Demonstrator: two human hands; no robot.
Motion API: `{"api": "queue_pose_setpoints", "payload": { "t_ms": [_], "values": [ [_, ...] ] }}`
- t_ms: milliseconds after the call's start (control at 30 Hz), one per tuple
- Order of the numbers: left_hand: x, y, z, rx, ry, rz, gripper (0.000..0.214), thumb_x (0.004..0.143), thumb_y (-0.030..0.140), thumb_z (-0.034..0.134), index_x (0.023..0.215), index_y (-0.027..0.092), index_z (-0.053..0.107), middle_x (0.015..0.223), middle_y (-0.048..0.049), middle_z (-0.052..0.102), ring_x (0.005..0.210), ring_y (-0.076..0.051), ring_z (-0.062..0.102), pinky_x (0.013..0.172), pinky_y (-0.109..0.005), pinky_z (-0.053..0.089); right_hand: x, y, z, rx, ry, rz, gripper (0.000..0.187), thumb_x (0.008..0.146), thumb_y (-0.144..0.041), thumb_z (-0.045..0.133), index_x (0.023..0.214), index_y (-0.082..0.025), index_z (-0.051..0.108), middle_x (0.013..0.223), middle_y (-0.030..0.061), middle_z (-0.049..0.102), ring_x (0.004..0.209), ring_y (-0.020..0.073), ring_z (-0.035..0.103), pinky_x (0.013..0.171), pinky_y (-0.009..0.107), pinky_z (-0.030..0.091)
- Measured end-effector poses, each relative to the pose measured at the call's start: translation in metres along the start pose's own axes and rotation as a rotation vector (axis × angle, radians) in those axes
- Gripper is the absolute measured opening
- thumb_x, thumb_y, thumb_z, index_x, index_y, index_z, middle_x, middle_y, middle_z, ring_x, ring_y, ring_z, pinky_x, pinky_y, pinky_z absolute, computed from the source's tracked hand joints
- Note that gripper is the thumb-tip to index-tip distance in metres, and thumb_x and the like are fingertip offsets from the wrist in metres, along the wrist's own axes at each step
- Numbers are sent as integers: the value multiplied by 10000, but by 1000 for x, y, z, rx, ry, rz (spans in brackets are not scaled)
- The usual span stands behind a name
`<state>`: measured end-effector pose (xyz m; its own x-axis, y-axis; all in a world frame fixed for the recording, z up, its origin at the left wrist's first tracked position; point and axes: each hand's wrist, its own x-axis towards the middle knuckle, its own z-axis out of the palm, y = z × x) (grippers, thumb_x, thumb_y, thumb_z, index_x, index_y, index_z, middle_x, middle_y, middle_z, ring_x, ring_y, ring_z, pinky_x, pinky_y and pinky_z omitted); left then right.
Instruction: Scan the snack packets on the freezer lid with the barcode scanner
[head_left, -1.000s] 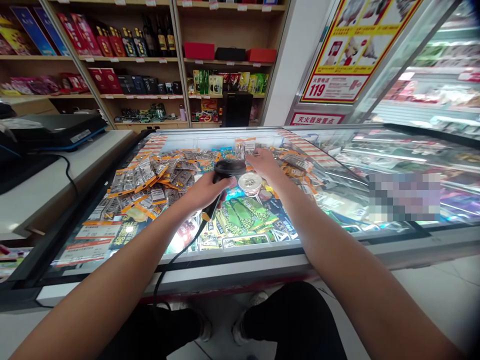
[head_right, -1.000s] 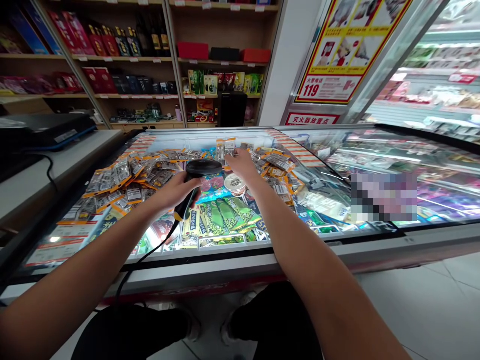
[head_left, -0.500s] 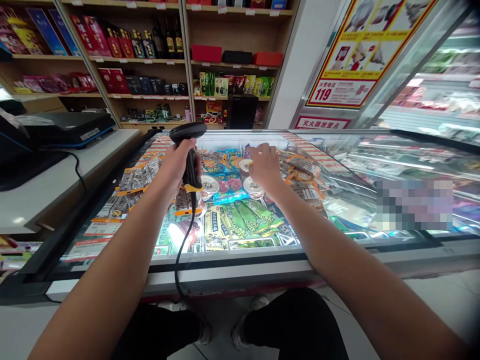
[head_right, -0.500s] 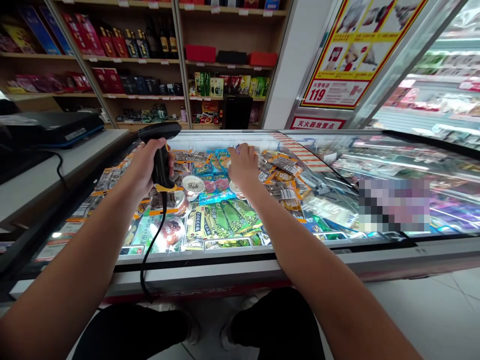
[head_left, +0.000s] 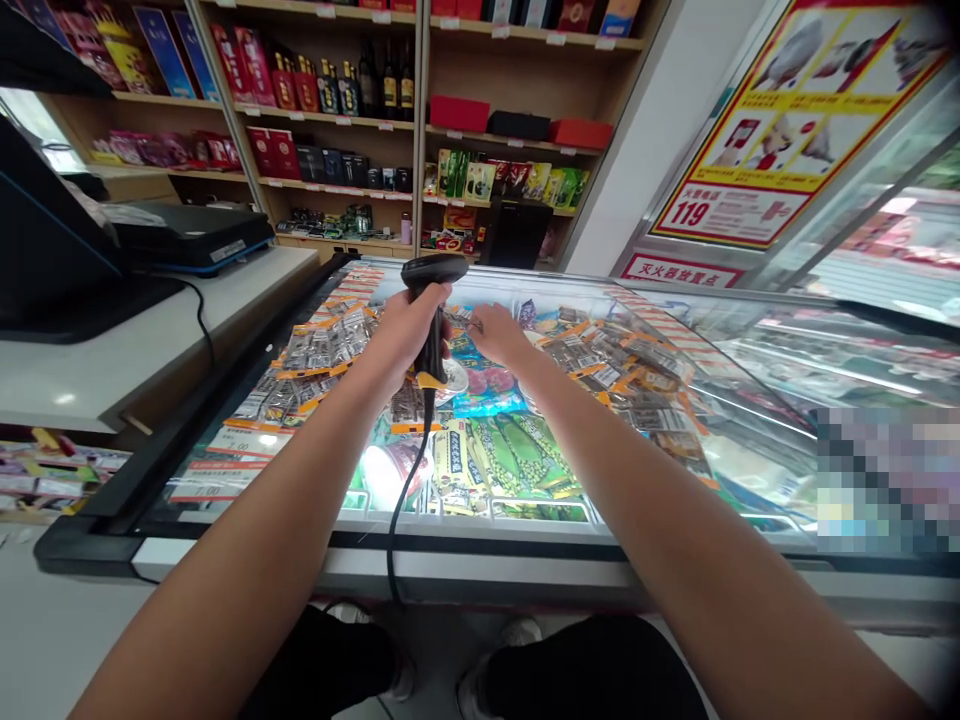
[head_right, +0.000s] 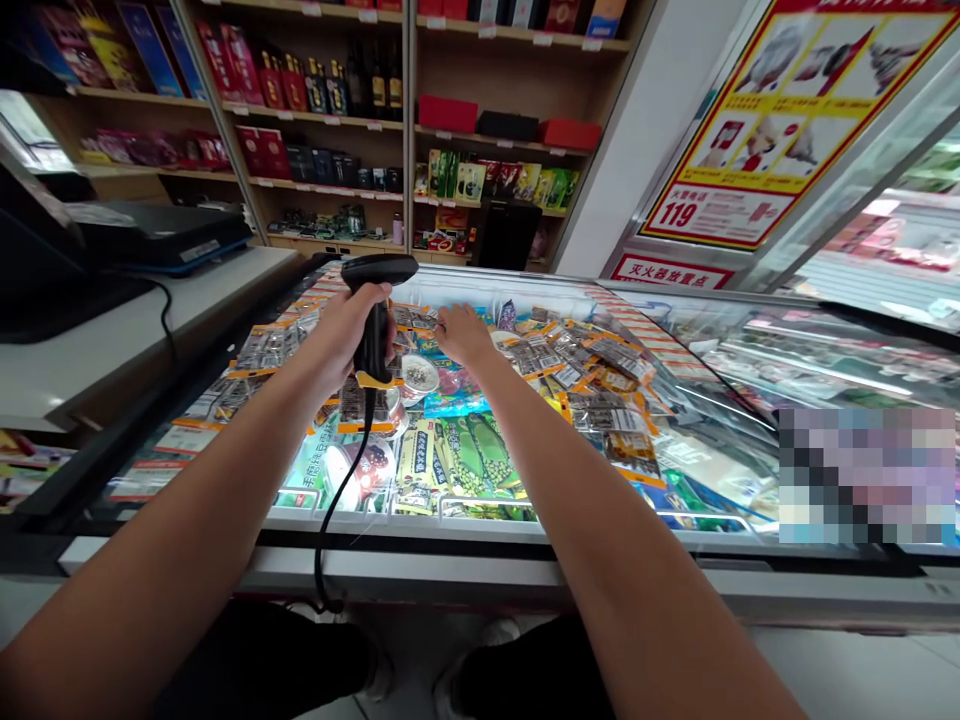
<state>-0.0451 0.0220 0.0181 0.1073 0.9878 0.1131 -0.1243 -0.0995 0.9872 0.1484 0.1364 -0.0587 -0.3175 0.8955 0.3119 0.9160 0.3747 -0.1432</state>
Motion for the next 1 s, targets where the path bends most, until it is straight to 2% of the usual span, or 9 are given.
{"api": "queue_pose_setpoints", "payload": {
  "t_ms": [133,267,300,367,467,600,700,833,1000],
  "values": [
    [-2,2,0,-2,2,-26,236,823,437,597,844,223,499,595,12,594,405,-138,559,397,-249,423,-14,0,-23,75,-76,124,195,930,-359,601,1002,-182,638,911,123,704,892,305,656,815,415,497],
    [-5,2,0,23,-10,-44,238,827,446,597,873,230,508,631,10,617,433,-139,580,415,-250,438,-36,2,-44,245,-119,347,565,725,-401,840,1163,-141,596,1032,157,685,857,288,656,704,363,504],
    [-6,1,1,30,-23,-42,235,828,446,596,866,232,506,631,11,619,435,-139,583,415,-250,439,-42,2,-47,284,-116,400,608,693,-390,862,1175,-136,591,1041,161,681,848,287,654,679,356,499],
    [-6,-2,3,46,-68,-30,233,828,446,591,848,228,511,615,12,615,428,-138,578,410,-250,435,-54,2,-50,374,-95,470,453,733,-352,823,1087,-147,628,969,134,683,803,267,649,650,342,483],
    [-8,-6,7,65,-155,-14,240,833,447,587,836,213,534,583,9,606,412,-141,567,408,-259,434,-66,3,-54,557,65,521,156,834,-287,697,931,-178,641,829,66,647,742,212,623,626,309,457],
    [-12,-10,13,78,-236,-63,231,854,435,578,837,213,518,588,3,606,427,-150,576,415,-266,444,-68,7,-67,824,322,562,168,835,-339,668,914,-225,574,742,-14,550,592,144,536,513,257,402],
    [-17,-10,17,119,-329,-113,228,869,429,582,834,219,501,604,-5,614,446,-146,575,423,-262,452,-67,9,-77,936,438,517,155,829,-340,658,879,-240,550,703,-41,504,536,115,470,472,234,360],
    [-26,-10,23,197,-455,-136,242,876,445,600,847,214,536,635,-22,627,471,-147,582,439,-263,468,-65,12,-78,963,480,506,141,820,-323,664,862,-238,560,700,-38,520,546,115,470,475,232,351],
    [-35,-5,31,235,-491,-165,275,891,418,551,726,198,548,587,-34,598,436,-134,547,432,-259,448,-65,13,-73,949,478,506,169,814,-356,673,893,-241,578,676,-51,477,549,116,454,492,233,360]
  ]
}}
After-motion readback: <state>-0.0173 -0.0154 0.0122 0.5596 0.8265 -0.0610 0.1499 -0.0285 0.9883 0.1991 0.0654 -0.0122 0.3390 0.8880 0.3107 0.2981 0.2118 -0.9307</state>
